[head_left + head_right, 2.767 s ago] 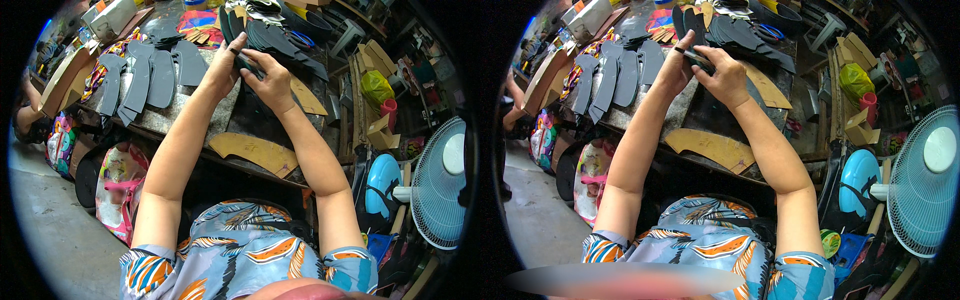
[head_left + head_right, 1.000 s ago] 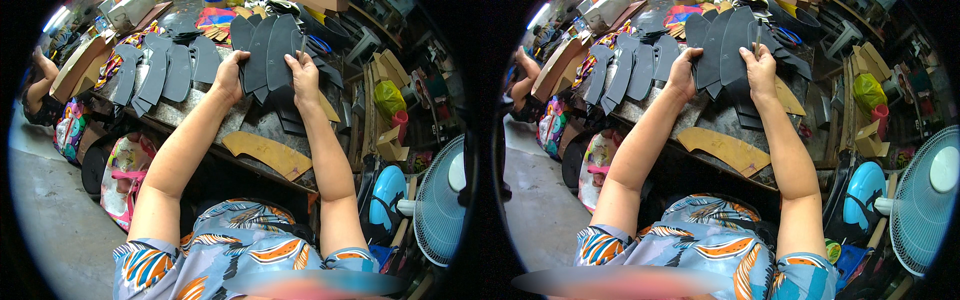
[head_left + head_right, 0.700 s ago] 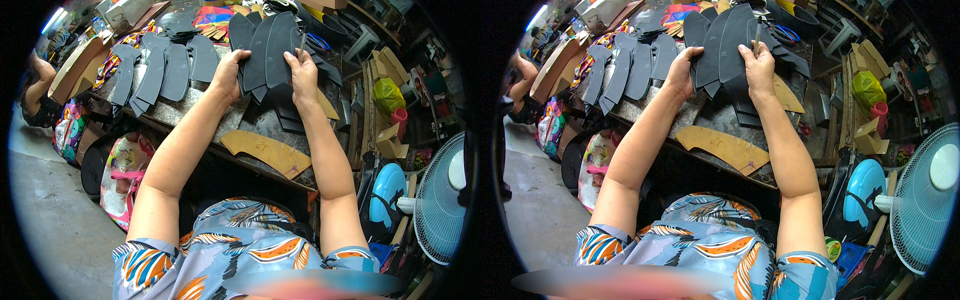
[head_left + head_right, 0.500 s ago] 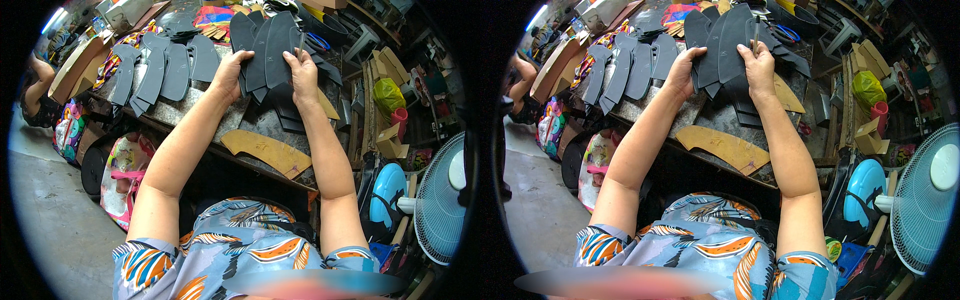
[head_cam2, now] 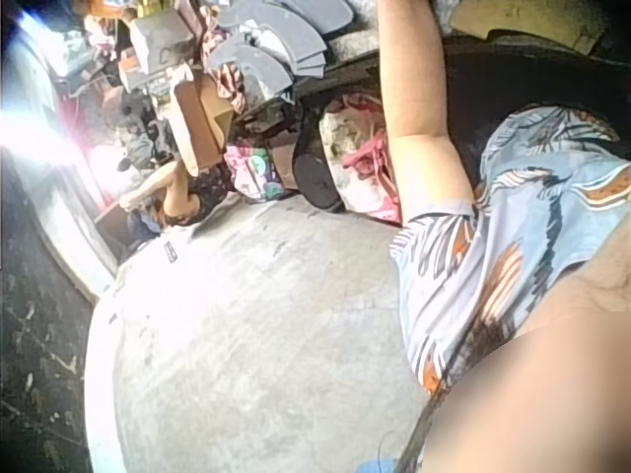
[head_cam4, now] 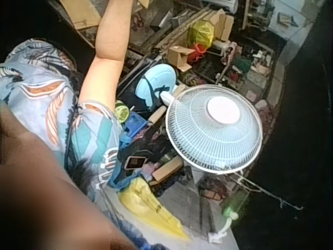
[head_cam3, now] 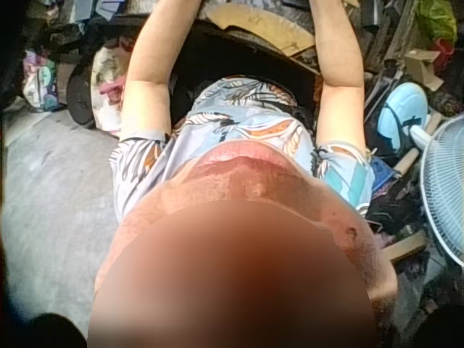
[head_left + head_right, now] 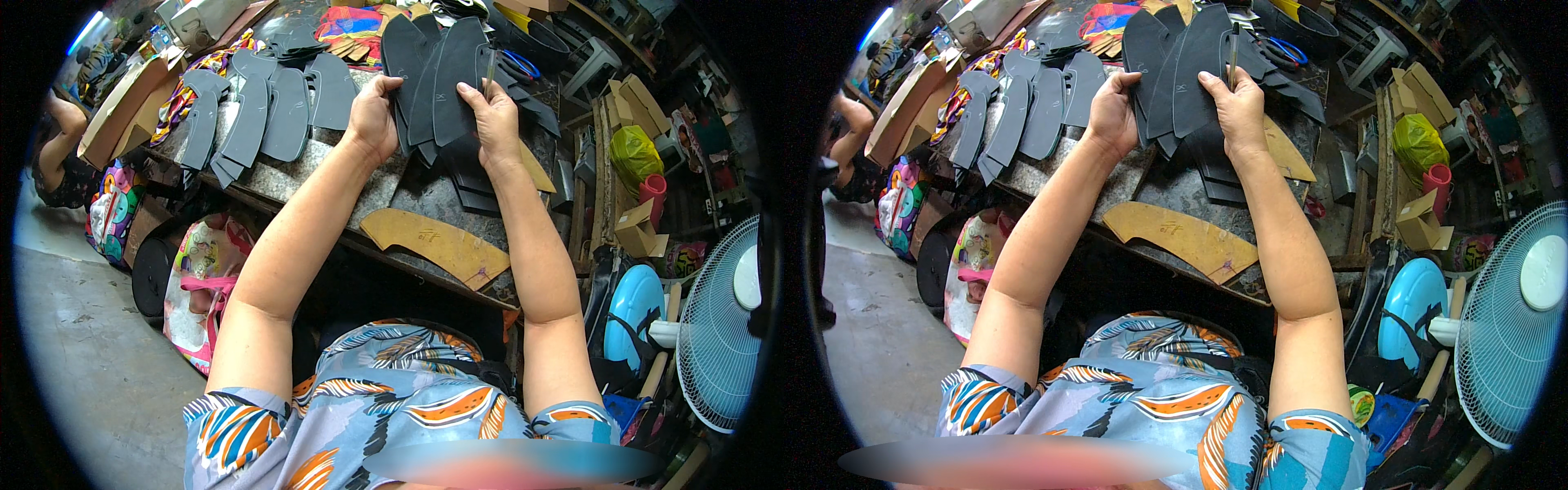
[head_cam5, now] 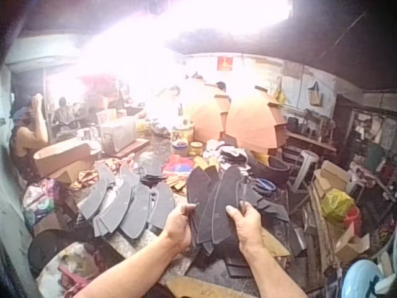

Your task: The person places a cardboard template on a dark sheet of material and uses a pen to trace its outline. They then remove the template and set the marked material aside, repeating the process with additional pieces.

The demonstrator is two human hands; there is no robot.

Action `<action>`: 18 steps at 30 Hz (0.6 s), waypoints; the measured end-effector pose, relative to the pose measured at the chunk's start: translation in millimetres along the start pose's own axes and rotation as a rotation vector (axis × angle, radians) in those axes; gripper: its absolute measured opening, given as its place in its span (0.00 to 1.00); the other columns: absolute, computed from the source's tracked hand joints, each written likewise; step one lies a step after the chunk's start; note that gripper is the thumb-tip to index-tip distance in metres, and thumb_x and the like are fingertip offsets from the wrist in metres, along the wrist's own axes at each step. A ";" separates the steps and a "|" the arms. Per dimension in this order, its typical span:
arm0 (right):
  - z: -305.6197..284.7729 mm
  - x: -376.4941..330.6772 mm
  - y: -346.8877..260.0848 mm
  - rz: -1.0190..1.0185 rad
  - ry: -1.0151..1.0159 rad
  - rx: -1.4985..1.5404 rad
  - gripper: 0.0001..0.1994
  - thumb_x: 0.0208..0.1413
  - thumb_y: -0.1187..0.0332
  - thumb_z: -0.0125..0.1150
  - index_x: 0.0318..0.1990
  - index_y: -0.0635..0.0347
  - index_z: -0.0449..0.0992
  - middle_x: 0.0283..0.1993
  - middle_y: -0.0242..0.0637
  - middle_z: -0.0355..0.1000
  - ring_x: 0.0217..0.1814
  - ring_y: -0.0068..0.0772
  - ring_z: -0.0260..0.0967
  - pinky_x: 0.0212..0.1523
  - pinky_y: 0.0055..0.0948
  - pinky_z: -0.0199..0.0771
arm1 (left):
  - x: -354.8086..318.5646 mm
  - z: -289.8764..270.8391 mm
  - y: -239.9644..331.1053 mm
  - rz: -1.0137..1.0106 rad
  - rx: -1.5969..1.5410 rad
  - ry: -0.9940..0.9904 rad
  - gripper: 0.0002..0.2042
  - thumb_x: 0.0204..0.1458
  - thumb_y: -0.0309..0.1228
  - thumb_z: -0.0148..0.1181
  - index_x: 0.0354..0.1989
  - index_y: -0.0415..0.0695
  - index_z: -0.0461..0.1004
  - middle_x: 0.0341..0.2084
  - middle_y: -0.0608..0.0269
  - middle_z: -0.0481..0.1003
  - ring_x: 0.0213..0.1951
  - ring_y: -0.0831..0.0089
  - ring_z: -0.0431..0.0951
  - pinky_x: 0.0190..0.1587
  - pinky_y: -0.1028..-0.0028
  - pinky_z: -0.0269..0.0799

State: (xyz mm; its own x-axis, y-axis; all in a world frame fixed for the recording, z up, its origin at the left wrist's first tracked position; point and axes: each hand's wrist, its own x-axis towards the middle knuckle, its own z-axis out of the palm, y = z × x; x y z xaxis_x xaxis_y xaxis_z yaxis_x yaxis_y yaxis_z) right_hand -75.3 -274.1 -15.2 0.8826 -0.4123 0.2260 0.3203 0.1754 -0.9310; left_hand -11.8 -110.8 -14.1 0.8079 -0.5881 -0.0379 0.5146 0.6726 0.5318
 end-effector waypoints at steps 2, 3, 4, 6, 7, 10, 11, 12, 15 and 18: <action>-1.0 0.3 0.3 0.003 -0.003 0.001 0.11 0.57 0.71 0.67 0.44 0.63 0.75 0.38 0.33 0.77 0.34 0.20 0.75 0.37 0.19 0.77 | 0.3 -0.4 -1.1 0.000 0.022 0.012 0.14 0.59 0.32 0.48 0.46 0.33 0.72 0.43 0.46 0.78 0.42 0.59 0.81 0.51 0.61 0.79; -1.2 0.4 0.4 0.000 -0.002 -0.011 0.11 0.56 0.71 0.67 0.45 0.64 0.75 0.38 0.33 0.77 0.34 0.20 0.75 0.37 0.19 0.78 | 0.3 -0.3 -1.3 -0.003 0.031 0.012 0.14 0.59 0.31 0.49 0.46 0.33 0.72 0.42 0.47 0.78 0.42 0.59 0.81 0.50 0.61 0.80; -1.3 0.5 0.3 -0.004 -0.001 -0.024 0.12 0.56 0.71 0.67 0.45 0.64 0.74 0.38 0.33 0.77 0.35 0.20 0.75 0.38 0.19 0.78 | 0.1 0.0 -1.2 -0.006 0.040 0.013 0.14 0.59 0.30 0.49 0.47 0.33 0.71 0.42 0.47 0.78 0.42 0.59 0.81 0.50 0.61 0.80; -1.2 -0.1 -0.2 0.009 0.006 -0.001 0.13 0.56 0.71 0.68 0.46 0.64 0.74 0.38 0.33 0.77 0.35 0.20 0.75 0.38 0.19 0.78 | -0.6 1.5 -1.1 0.016 0.104 0.036 0.13 0.59 0.27 0.50 0.48 0.32 0.70 0.42 0.48 0.78 0.41 0.60 0.82 0.47 0.62 0.81; -0.7 -0.4 -0.5 0.015 0.001 0.025 0.13 0.55 0.71 0.68 0.46 0.64 0.74 0.39 0.34 0.77 0.35 0.20 0.76 0.38 0.19 0.78 | -1.0 2.4 -0.8 0.029 0.135 0.048 0.13 0.59 0.25 0.51 0.49 0.32 0.69 0.42 0.49 0.78 0.41 0.61 0.82 0.46 0.63 0.82; 1.2 -0.9 -2.0 0.010 0.004 0.002 0.15 0.54 0.71 0.69 0.47 0.64 0.73 0.39 0.34 0.77 0.36 0.21 0.76 0.38 0.20 0.78 | -4.2 4.6 -0.7 0.082 0.257 -0.016 0.13 0.58 0.26 0.54 0.49 0.31 0.70 0.41 0.49 0.78 0.38 0.64 0.83 0.42 0.65 0.84; 1.6 -1.0 -2.8 0.014 -0.007 0.001 0.15 0.54 0.72 0.69 0.47 0.64 0.73 0.39 0.34 0.76 0.36 0.22 0.76 0.38 0.20 0.78 | -4.9 5.4 -0.9 0.097 0.295 0.002 0.13 0.58 0.26 0.55 0.49 0.31 0.69 0.41 0.50 0.78 0.38 0.64 0.83 0.42 0.65 0.84; 1.9 -1.1 -3.7 0.019 -0.016 -0.001 0.15 0.54 0.72 0.69 0.47 0.64 0.73 0.39 0.34 0.76 0.36 0.22 0.76 0.38 0.20 0.78 | -5.5 6.1 -1.2 0.109 0.304 0.002 0.13 0.58 0.26 0.56 0.49 0.31 0.69 0.41 0.50 0.78 0.38 0.65 0.83 0.41 0.66 0.84; 1.9 -1.7 -6.2 0.054 -0.047 -0.012 0.15 0.54 0.72 0.69 0.47 0.64 0.73 0.40 0.34 0.76 0.37 0.22 0.76 0.39 0.21 0.79 | -6.7 7.9 -1.5 0.141 0.371 -0.009 0.14 0.60 0.28 0.56 0.50 0.32 0.69 0.42 0.49 0.78 0.39 0.64 0.83 0.42 0.66 0.84; 2.1 -2.5 -6.3 0.073 -0.076 -0.035 0.13 0.53 0.73 0.69 0.45 0.65 0.74 0.40 0.36 0.77 0.36 0.22 0.76 0.39 0.21 0.80 | -6.1 9.8 -0.6 0.076 0.288 0.004 0.18 0.63 0.35 0.52 0.53 0.33 0.69 0.45 0.49 0.78 0.43 0.61 0.82 0.48 0.63 0.81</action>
State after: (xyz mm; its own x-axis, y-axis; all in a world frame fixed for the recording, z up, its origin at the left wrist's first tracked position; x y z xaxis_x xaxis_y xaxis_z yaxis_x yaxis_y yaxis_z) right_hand -78.8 -272.3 -9.2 0.9270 -0.3305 0.1770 0.2432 0.1706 -0.9549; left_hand -19.9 -112.0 -5.9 0.8425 -0.5386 0.0085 0.3502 0.5596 0.7511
